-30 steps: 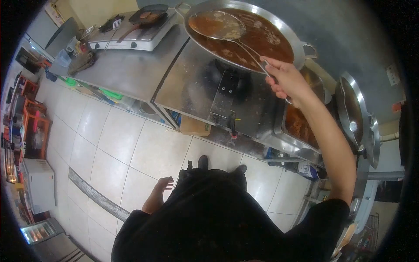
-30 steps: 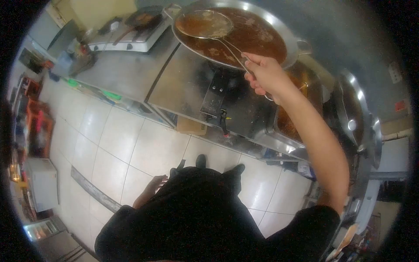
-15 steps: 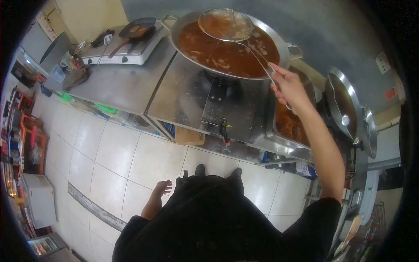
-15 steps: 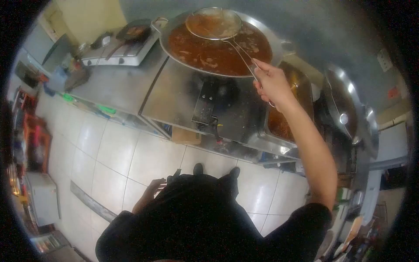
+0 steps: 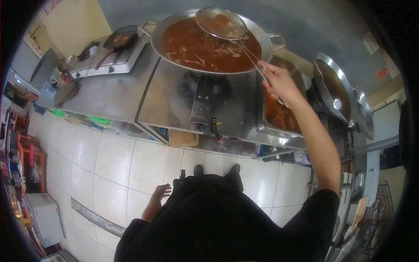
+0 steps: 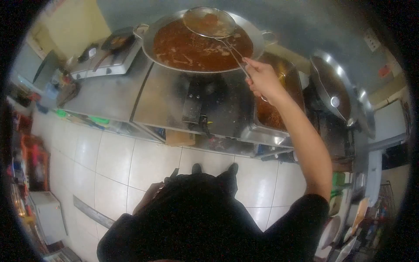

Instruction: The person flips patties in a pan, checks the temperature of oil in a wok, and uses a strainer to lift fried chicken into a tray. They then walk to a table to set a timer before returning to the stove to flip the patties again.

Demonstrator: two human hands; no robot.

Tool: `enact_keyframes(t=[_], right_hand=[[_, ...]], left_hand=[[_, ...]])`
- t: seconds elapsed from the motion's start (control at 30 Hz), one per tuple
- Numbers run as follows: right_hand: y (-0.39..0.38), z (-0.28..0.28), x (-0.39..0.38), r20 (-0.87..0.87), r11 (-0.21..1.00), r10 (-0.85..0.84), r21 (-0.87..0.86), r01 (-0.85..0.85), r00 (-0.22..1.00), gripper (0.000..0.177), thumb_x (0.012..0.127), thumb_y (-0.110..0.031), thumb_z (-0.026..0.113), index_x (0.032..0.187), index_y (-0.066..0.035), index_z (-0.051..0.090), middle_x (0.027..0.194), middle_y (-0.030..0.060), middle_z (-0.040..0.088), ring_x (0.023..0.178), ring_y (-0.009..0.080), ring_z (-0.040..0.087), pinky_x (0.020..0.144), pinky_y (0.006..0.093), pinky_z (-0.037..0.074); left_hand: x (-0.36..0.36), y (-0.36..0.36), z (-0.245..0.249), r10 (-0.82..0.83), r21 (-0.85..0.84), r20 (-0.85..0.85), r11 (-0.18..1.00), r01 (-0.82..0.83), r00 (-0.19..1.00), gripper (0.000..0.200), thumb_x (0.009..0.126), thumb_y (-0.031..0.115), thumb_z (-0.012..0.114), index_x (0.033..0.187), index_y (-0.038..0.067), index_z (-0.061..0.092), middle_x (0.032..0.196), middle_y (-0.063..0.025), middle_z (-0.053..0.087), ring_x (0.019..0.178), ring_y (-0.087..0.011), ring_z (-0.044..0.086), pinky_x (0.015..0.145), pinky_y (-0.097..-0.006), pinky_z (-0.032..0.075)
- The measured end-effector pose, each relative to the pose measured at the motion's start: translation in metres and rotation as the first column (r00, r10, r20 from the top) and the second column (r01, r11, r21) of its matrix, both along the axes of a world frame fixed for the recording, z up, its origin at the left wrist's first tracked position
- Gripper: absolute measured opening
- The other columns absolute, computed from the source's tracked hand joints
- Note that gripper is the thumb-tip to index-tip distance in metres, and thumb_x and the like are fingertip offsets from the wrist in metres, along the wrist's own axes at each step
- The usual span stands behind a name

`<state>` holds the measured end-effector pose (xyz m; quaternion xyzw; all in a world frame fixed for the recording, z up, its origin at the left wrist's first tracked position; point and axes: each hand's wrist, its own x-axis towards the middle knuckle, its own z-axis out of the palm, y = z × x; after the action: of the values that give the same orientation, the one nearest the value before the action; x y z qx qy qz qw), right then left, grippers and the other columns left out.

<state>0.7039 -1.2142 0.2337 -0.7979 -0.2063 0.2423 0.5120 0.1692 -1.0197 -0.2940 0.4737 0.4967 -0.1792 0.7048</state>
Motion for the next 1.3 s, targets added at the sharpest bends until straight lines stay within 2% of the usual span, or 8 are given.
enact_keyframes(t=[0.23,0.33,0.4,0.47,0.67,0.93,1.17,1.3], right_hand=[[-0.001,-0.001,0.000,0.017,1.000,-0.004,-0.028,0.004,1.000,0.041,0.101,-0.020,0.048,0.141,-0.015,0.050,0.064,-0.0019,0.045,0.045,0.0046,0.036,0.038,0.0211,0.029],[0.007,0.011,-0.004,0.033,1.000,0.018,-0.018,-0.017,0.999,0.040,0.101,-0.019,0.047,0.141,-0.015,0.050,0.064,-0.0017,0.046,0.043,0.0048,0.036,0.037,0.0213,0.029],[-0.003,0.017,-0.006,0.086,0.998,-0.027,-0.057,0.032,0.996,0.041,0.101,-0.019,0.046,0.141,-0.014,0.049,0.064,-0.0016,0.046,0.043,0.0049,0.035,0.038,0.0215,0.029],[-0.001,0.022,-0.008,0.097,0.995,0.017,-0.098,-0.007,0.995,0.042,0.101,-0.019,0.047,0.142,-0.014,0.048,0.065,-0.0016,0.047,0.044,0.0051,0.036,0.039,0.0213,0.029],[-0.004,0.046,0.012,0.064,0.996,0.046,-0.080,-0.041,0.997,0.045,0.100,-0.022,0.047,0.144,-0.012,0.044,0.067,-0.0036,0.046,0.046,0.0038,0.034,0.040,0.0189,0.028],[-0.027,0.148,0.035,0.471,0.986,0.087,-0.169,-0.007,0.878,0.045,0.097,-0.030,0.053,0.139,-0.015,0.051,0.067,-0.0069,0.043,0.043,-0.0015,0.029,0.034,0.0146,0.021],[-0.008,0.042,0.015,0.042,0.993,0.043,-0.114,-0.038,0.998,0.047,0.099,-0.020,0.049,0.145,-0.010,0.043,0.067,-0.0032,0.047,0.046,0.0027,0.036,0.038,0.0186,0.027],[-0.007,0.017,0.012,0.008,0.989,0.063,-0.137,-0.061,0.998,0.046,0.100,-0.017,0.047,0.145,-0.009,0.042,0.067,-0.0024,0.047,0.047,0.0035,0.036,0.039,0.0205,0.028]], left_hand=[[-0.010,-0.002,0.005,0.064,-0.046,0.075,0.997,-0.060,0.995,0.049,0.094,0.042,0.057,0.131,0.010,0.054,0.125,-0.0098,0.062,0.115,-0.0290,0.057,0.090,-0.0509,0.046],[-0.005,-0.006,0.026,0.083,-0.039,0.015,0.996,-0.083,0.996,0.051,0.093,0.042,0.058,0.132,0.011,0.053,0.126,-0.0096,0.061,0.113,-0.0293,0.058,0.085,-0.0497,0.047],[-0.014,0.006,-0.052,0.041,-0.131,-0.069,0.990,-0.050,0.997,0.050,0.093,0.041,0.058,0.133,0.011,0.053,0.126,-0.0095,0.061,0.113,-0.0294,0.058,0.084,-0.0494,0.048],[0.003,-0.007,-0.002,0.043,0.014,-0.157,0.999,-0.041,0.987,0.050,0.093,0.039,0.057,0.133,0.010,0.052,0.127,-0.0103,0.060,0.113,-0.0300,0.058,0.084,-0.0485,0.049],[0.002,-0.002,-0.020,0.035,-0.010,-0.179,0.999,-0.037,0.983,0.048,0.094,0.038,0.056,0.132,0.009,0.053,0.128,-0.0109,0.060,0.115,-0.0296,0.058,0.082,-0.0482,0.050],[-0.009,0.010,-0.022,0.025,-0.055,-0.046,0.998,-0.028,0.999,0.048,0.094,0.039,0.057,0.131,0.009,0.054,0.127,-0.0106,0.061,0.114,-0.0296,0.059,0.084,-0.0482,0.050],[0.010,-0.002,-0.004,-0.005,-0.054,-0.123,0.999,-0.002,0.992,0.049,0.093,0.041,0.057,0.130,0.008,0.054,0.126,-0.0097,0.061,0.114,-0.0294,0.058,0.085,-0.0475,0.050],[-0.003,-0.001,-0.045,0.006,-0.074,-0.104,0.997,-0.014,0.995,0.049,0.094,0.042,0.057,0.130,0.009,0.055,0.126,-0.0096,0.061,0.111,-0.0289,0.059,0.085,-0.0469,0.050]])
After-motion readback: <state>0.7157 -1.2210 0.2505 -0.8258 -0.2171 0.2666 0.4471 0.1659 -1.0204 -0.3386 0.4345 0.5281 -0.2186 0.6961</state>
